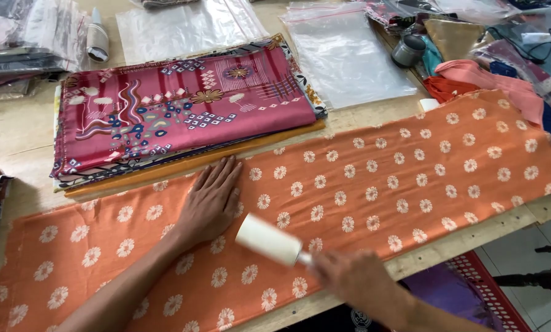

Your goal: Using a lint roller to remove debris from a strip of patterned fabric on a workbench

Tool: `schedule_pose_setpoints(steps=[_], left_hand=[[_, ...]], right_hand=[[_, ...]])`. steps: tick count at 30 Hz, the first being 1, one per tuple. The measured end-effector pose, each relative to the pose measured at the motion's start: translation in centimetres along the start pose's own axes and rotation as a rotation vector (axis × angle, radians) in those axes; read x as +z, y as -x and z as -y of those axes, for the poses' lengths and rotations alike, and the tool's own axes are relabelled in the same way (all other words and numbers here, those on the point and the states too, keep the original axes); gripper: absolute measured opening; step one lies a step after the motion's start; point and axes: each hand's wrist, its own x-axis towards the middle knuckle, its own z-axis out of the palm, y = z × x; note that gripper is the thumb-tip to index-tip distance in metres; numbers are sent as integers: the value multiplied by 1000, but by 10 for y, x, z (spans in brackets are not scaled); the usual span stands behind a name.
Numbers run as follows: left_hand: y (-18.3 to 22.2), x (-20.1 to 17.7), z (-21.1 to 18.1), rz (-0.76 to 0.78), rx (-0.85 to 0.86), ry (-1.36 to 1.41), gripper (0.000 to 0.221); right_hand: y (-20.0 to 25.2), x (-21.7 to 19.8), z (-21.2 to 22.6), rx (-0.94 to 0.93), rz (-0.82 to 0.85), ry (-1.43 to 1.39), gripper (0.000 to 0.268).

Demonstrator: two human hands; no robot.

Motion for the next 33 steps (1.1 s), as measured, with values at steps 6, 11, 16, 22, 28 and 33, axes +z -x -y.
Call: schedule_pose_setpoints(steps=[6, 11, 16, 22, 28, 33], left_hand=[[-1, -3, -4, 7, -2, 16, 61], [-1, -3, -5, 12, -13, -5, 61], [-2, -2, -7, -8, -15, -8, 62], [-1, -6, -9, 28, -30, 17, 63], [-1, -8, -8, 61, -52, -27, 62], [-1, -9, -6, 25, -4, 31, 62]], right_hand=[[-34, -14, -43, 31, 163, -10, 36], [-59, -28, -143, 688, 377, 112, 54], [-35, -30, -231, 788, 266, 115, 47], [-25, -20, -210, 775, 186, 163, 45], [-6, -5, -43, 315, 280, 112, 29], [12, -2, 6, -128, 39, -41, 26]])
